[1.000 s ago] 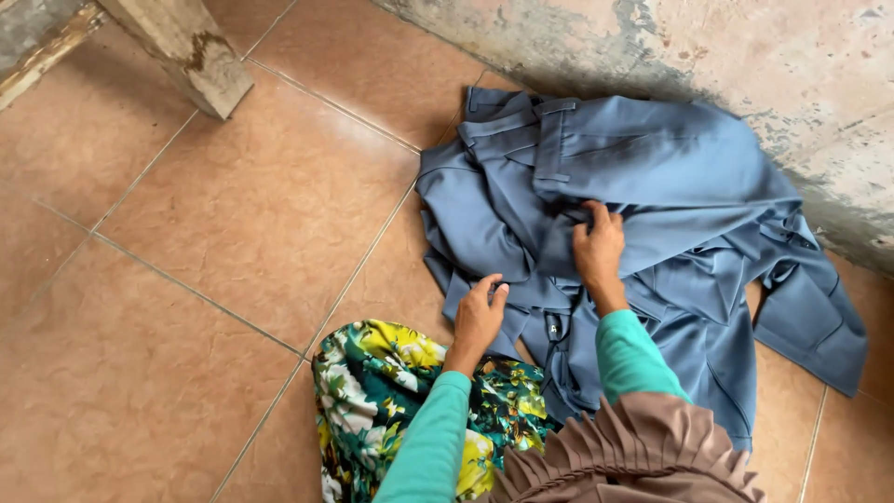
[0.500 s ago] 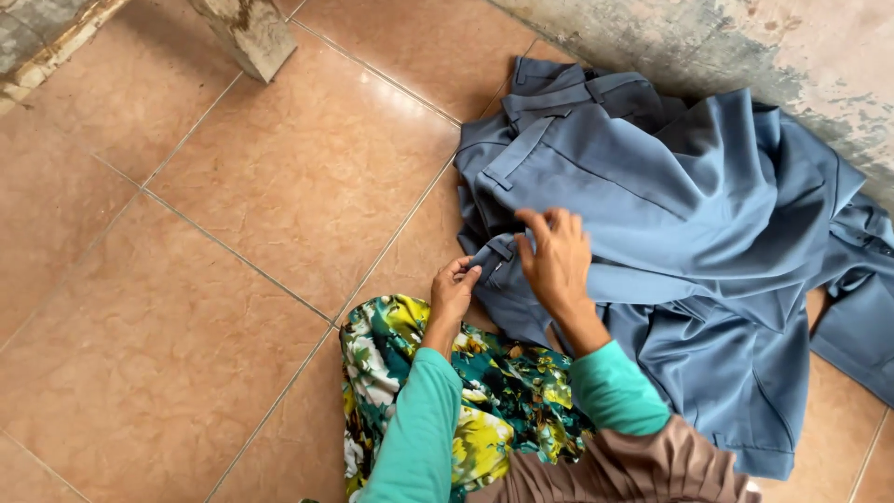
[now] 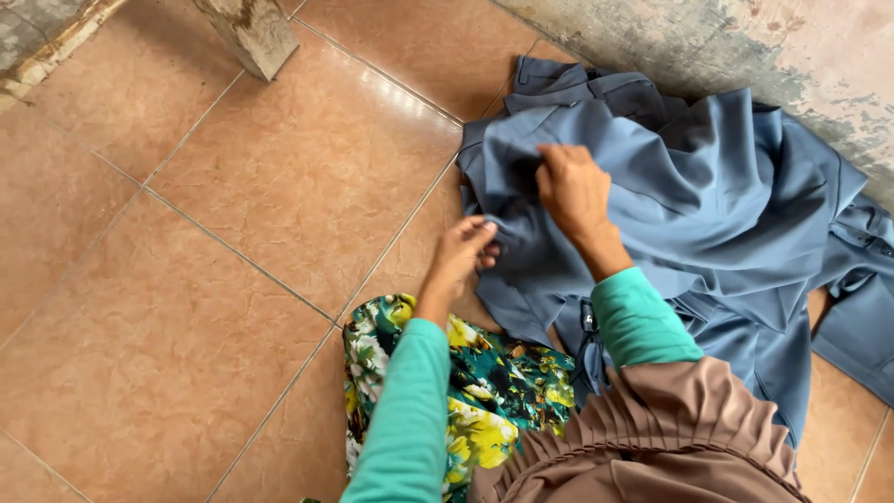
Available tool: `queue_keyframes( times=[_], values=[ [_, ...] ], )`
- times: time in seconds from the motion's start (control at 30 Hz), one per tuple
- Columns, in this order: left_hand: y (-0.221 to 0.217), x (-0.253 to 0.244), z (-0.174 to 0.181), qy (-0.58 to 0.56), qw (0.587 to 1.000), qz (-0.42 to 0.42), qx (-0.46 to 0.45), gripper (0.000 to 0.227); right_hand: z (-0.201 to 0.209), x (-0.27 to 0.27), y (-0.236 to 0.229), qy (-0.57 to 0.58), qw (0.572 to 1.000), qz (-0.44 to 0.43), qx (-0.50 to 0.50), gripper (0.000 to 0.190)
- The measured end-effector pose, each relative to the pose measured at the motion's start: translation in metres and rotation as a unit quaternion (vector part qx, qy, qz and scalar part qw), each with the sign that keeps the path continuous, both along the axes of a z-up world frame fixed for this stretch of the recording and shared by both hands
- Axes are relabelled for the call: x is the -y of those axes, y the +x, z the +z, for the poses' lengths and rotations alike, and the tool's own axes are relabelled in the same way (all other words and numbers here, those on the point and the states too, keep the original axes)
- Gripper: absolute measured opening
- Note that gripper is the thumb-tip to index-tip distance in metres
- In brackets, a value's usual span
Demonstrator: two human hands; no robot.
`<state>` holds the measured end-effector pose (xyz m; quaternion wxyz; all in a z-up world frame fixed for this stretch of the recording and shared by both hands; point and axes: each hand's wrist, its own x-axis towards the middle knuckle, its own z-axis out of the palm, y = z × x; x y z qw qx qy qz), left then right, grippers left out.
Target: Folding blue trousers into neat rectangles and stacking them on the floor.
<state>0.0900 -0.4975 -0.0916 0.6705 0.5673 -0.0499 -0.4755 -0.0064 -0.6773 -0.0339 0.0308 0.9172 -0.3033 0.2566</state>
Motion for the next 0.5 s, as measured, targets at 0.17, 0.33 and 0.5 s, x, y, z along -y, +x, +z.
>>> queue_keyframes(
  times=[0.17, 0.33, 0.5],
  values=[
    [0.047, -0.055, 0.082, -0.135, 0.983, 0.125, 0.000, 0.019, 0.062, -0.014, 0.024, -0.031, 0.994, 0.057, 0.087, 0.032],
    [0.070, -0.100, 0.041, -0.180, 0.947, 0.249, -0.091, 0.012, 0.055, -0.106, 0.054, 0.007, 0.970, 0.221, 0.106, 0.027],
    [0.070, -0.121, -0.024, -0.113, 0.930, 0.289, -0.197, 0.011, -0.025, -0.142, 0.059, 0.170, 0.943, 0.287, -0.022, 0.030]
  ],
)
